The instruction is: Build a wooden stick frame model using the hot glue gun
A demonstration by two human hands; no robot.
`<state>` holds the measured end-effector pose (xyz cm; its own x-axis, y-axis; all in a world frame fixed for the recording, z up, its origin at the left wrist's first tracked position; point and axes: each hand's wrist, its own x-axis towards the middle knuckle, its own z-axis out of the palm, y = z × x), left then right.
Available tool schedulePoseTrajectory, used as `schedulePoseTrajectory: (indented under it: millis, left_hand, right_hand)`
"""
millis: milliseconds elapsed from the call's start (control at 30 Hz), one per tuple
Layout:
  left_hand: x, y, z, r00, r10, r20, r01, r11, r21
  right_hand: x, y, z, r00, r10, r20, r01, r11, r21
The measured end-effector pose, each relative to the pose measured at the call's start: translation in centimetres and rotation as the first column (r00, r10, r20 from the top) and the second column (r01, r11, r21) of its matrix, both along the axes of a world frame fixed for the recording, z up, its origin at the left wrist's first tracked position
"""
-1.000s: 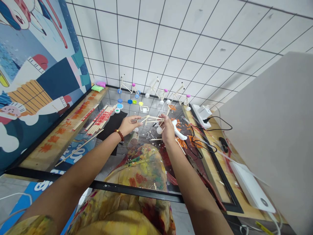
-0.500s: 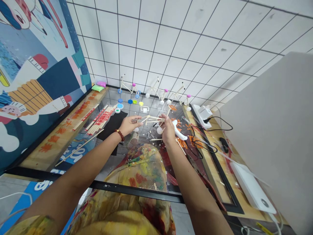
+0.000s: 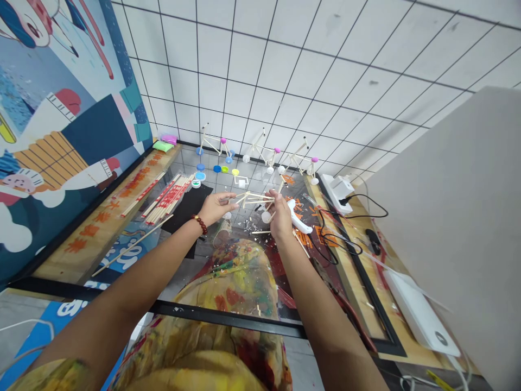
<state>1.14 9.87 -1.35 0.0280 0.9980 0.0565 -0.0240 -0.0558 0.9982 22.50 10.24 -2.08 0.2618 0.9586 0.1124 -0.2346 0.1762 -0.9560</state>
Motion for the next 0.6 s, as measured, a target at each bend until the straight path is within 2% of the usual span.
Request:
schedulePoseTrajectory:
  millis: [600]
  left_hand:
    - [0.03,-0.24,0.32,1.0,-0.001,-0.003,0.001,1.0,-0.018]
  right_hand:
    - [-0.01,0.06,-0.05,1.0,-0.002,0.005,0.002,1.0,0.0]
